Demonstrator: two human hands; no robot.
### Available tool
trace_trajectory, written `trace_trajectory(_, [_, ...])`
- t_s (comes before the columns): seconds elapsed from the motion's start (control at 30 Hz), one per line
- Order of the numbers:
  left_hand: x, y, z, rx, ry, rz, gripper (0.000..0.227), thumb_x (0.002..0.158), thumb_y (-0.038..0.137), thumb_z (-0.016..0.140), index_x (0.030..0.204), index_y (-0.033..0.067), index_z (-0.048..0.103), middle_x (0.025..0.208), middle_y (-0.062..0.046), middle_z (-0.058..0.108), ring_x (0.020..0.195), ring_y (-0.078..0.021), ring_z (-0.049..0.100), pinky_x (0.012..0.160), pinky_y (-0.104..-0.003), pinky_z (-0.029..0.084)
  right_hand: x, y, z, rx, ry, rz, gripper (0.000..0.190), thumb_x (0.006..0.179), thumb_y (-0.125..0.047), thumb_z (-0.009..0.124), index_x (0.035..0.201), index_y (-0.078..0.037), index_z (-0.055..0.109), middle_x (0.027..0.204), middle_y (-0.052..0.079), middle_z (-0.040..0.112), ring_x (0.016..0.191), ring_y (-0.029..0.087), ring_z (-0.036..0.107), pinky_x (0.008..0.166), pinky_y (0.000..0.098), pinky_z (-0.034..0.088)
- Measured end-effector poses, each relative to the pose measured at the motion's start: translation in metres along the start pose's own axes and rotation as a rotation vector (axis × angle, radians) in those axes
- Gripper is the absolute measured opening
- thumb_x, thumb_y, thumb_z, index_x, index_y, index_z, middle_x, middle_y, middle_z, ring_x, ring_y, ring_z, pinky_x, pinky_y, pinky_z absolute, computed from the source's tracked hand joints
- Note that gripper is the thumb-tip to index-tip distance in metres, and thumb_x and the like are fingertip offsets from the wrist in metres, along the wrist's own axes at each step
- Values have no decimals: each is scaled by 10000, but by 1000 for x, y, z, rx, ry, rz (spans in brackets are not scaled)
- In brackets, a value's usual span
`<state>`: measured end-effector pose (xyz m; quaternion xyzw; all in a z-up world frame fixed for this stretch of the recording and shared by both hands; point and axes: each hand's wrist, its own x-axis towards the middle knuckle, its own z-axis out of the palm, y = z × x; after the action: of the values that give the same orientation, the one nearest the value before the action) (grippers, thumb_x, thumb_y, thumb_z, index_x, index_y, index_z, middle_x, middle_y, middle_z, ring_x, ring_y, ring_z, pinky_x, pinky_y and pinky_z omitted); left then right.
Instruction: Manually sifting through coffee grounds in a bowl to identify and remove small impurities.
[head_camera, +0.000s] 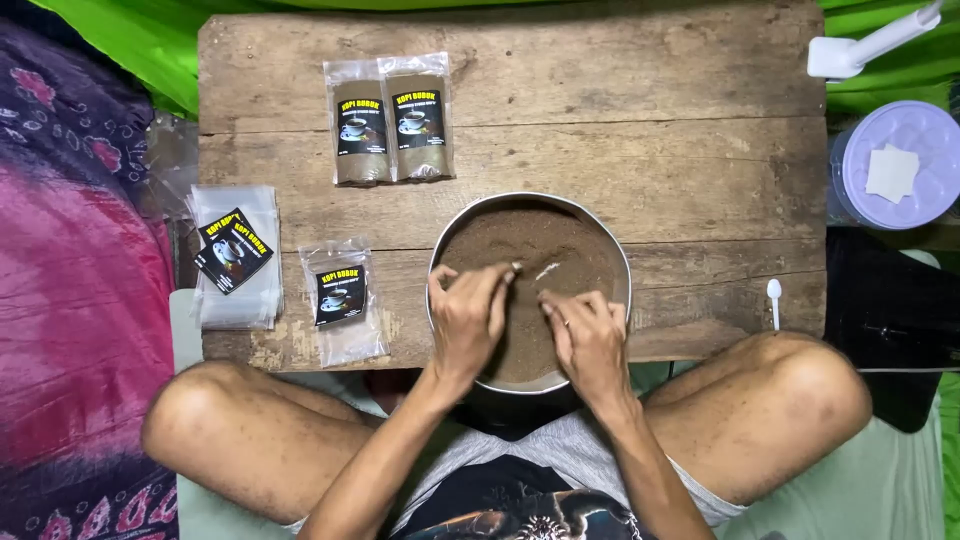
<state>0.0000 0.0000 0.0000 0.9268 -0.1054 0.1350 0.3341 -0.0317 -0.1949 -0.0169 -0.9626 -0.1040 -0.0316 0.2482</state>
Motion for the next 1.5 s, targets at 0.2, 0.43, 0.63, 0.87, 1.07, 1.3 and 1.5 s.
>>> trace_trajectory(0.2, [-20, 2, 1, -5, -127, 62, 145, 967, 161, 666, 1104, 194, 699, 846, -19, 780, 815, -165, 755, 1003, -424, 379, -3, 39, -28, -175, 143, 119, 200, 1052, -235, 601, 1208, -257, 724, 1025, -68, 766, 910, 174, 604, 823, 338, 434])
trace_trajectory(0.43, [-32, -8, -9, 20, -72, -35, 126, 971, 95, 669, 1077, 136, 724, 822, -40, 781, 774, -176, 739, 970, -440, 386, -20, -1, -23, 32, -12, 7, 152, 1001, -299, 628, 1074, -300, 761, 988, -144, 776, 843, 126, 622, 789, 292, 420])
trace_trajectory(0.63, [-28, 0, -21, -37, 11, 20, 113, 954, 118, 698, 1051, 166, 733, 838, -7, 777, 781, -152, 728, 950, -409, 379, -29, 6, -15, -142, 113, 60, 126, 1012, -197, 653, 1078, -190, 760, 995, -23, 776, 822, 204, 630, 757, 360, 443])
trace_trajectory(0.87, [-41, -4, -18, 13, 19, 16, 69, 958, 133, 698, 1015, 156, 731, 829, -5, 775, 772, -155, 738, 942, -405, 394, -18, 11, 4, 33, 126, 80, 152, 1046, -212, 614, 1106, -185, 751, 1024, -20, 784, 855, 208, 638, 791, 358, 434])
trace_trajectory(1.07, [-40, -12, -17, 73, 69, -13, 100, 967, 143, 696, 1054, 166, 738, 877, 2, 778, 838, -158, 726, 938, -430, 372, -15, -24, 0, 93, 63, 17, 147, 1028, -251, 621, 1086, -218, 752, 1001, -48, 788, 850, 178, 654, 786, 333, 441])
trace_trajectory(1.3, [-41, -14, -25, 117, 112, -31, 86, 1007, 208, 648, 1038, 211, 727, 850, 37, 759, 877, -142, 695, 925, -426, 341, -18, -24, 11, 72, -14, 76, 212, 1056, -279, 575, 1066, -199, 771, 926, -4, 788, 825, 165, 646, 783, 331, 427])
trace_trajectory(1.5, [-47, -3, -31, 39, 30, -40, 88, 1002, 194, 634, 1034, 199, 716, 787, 26, 739, 806, -142, 701, 948, -421, 343, 0, -26, -17, 90, 63, 85, 155, 1036, -231, 619, 1114, -192, 747, 958, -5, 786, 869, 208, 656, 796, 341, 456])
